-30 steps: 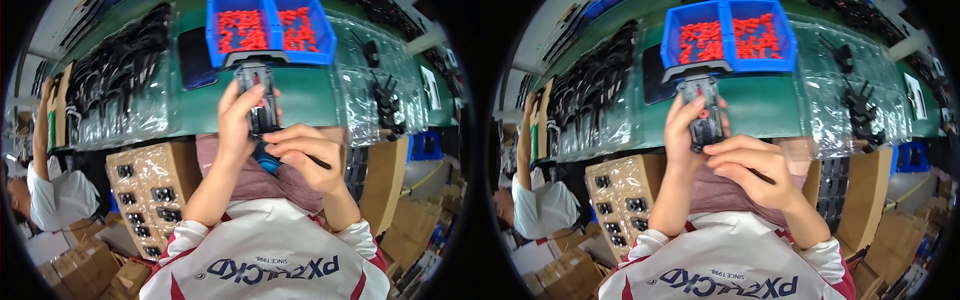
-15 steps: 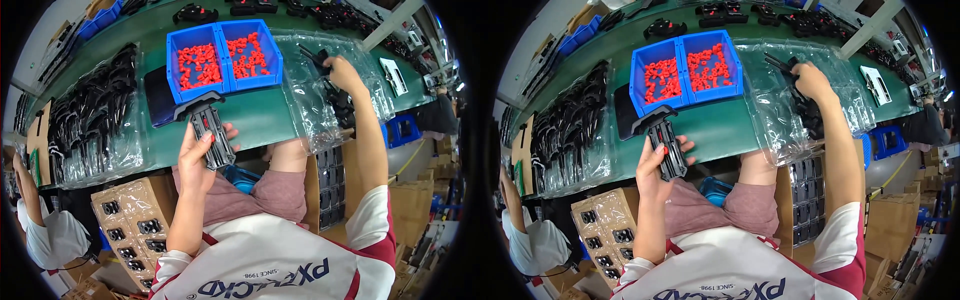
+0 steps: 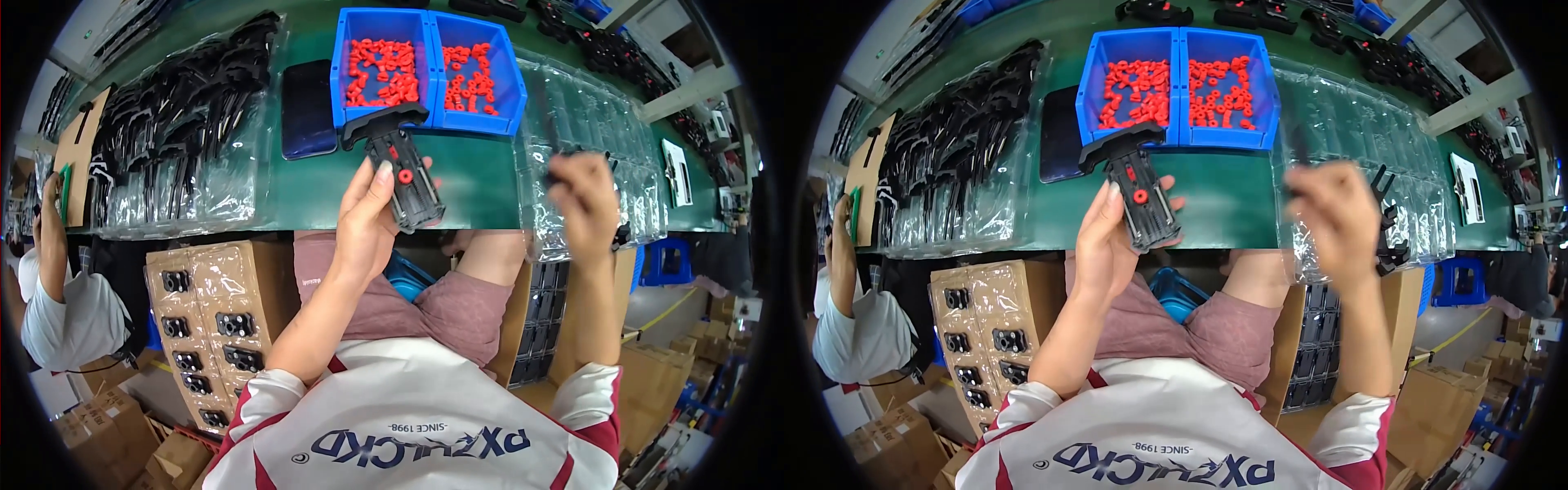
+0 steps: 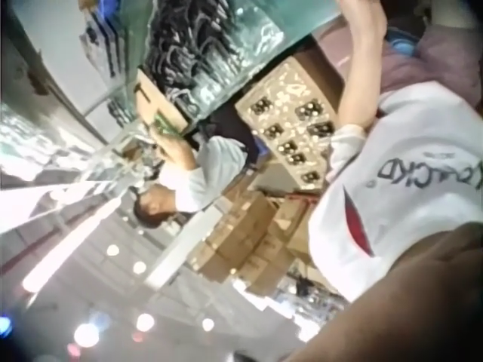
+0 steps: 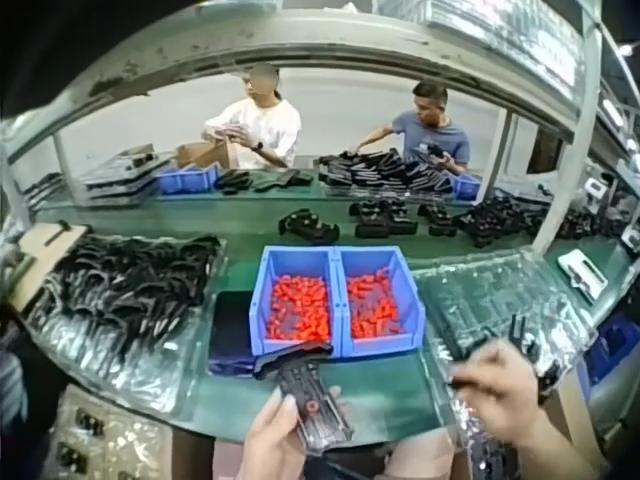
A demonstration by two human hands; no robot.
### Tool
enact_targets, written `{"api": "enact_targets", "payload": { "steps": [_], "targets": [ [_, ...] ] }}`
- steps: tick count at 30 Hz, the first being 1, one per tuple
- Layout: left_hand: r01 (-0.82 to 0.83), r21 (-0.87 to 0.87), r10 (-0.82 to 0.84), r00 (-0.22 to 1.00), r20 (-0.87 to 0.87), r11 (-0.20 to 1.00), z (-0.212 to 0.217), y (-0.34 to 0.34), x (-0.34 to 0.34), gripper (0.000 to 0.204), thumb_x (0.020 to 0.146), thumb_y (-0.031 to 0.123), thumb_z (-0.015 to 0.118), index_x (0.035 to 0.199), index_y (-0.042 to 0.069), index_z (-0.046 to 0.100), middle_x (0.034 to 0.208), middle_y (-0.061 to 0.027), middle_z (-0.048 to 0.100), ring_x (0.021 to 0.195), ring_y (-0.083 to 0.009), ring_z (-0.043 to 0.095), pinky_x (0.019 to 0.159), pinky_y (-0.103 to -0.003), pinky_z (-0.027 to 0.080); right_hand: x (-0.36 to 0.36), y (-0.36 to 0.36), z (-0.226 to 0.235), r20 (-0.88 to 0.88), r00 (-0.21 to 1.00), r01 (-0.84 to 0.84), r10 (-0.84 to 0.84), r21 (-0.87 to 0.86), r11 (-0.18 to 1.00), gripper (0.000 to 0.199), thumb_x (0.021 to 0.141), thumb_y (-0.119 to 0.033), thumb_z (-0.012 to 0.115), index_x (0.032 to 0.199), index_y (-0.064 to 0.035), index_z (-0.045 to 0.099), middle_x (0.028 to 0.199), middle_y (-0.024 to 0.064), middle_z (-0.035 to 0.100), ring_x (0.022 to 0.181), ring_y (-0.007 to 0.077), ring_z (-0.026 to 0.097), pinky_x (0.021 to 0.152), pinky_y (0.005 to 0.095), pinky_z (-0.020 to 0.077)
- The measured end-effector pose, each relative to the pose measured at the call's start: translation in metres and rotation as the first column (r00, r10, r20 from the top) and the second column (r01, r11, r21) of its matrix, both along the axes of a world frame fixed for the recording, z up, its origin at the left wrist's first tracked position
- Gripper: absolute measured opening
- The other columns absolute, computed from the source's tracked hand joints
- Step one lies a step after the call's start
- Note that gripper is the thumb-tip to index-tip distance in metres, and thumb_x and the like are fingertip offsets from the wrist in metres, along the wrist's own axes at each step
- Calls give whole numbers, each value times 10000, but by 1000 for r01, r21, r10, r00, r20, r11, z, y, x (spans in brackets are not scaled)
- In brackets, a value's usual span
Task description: Manually assemble components into a handheld electronic device housing at a factory workstation.
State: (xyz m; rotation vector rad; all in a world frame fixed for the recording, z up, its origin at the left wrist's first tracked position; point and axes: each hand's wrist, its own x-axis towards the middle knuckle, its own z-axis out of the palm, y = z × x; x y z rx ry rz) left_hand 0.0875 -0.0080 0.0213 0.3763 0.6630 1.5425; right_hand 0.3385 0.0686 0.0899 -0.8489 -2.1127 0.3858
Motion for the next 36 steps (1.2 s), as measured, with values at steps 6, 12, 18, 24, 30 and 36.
{"api": "enact_targets", "payload": {
  "steps": [6,12,18,24,30,36],
  "targets": [
    [36,103,-42,997,60,994,-2,4,18,453,958,120,484,1385,22,367,1286,-255,537,1142,-364,585,861,-407,546,-68,-68,-39,15,972,-236,236,129,963,323,702,-93,790,1018,-66,725,864,39,585,614,136,530,501,239,431],
    [65,143,-35,979,-203,988,3,-8,38,432,945,69,515,1360,40,397,1241,-192,578,1100,-274,600,907,-342,507,-70,-72,-47,-49,966,-247,254,115,962,311,680,-87,810,977,-35,734,833,32,604,576,132,542,475,236,441],
    [96,54,-66,910,-410,994,6,-7,60,426,935,46,526,1344,43,408,1213,-184,601,1067,-263,624,897,-330,509,-48,-81,-49,-116,973,-193,201,75,978,279,704,-72,785,975,-35,726,842,24,606,579,124,548,476,242,447],
    [91,-43,-101,896,-433,995,13,2,94,389,968,134,481,1335,27,410,1162,-252,614,996,-349,662,809,-361,554,-17,-105,-50,-182,978,-97,102,36,995,283,748,-84,750,1023,-35,701,918,38,615,572,122,554,473,244,449],
    [111,28,-83,865,-495,993,1,27,107,382,957,140,488,1311,15,415,1154,-269,611,987,-374,663,802,-365,551,80,-130,-122,-202,945,280,-259,84,956,240,696,-64,686,936,-56,698,925,62,652,658,202,599,608,270,503],
    [153,49,-99,820,-564,987,-15,39,85,398,943,144,501,1303,0,411,1145,-283,609,981,-392,662,824,-377,540,208,-96,-291,163,401,775,-902,-585,238,339,869,-81,560,1195,-13,626,752,112,641,613,242,559,575,316,444]
  ]
}}
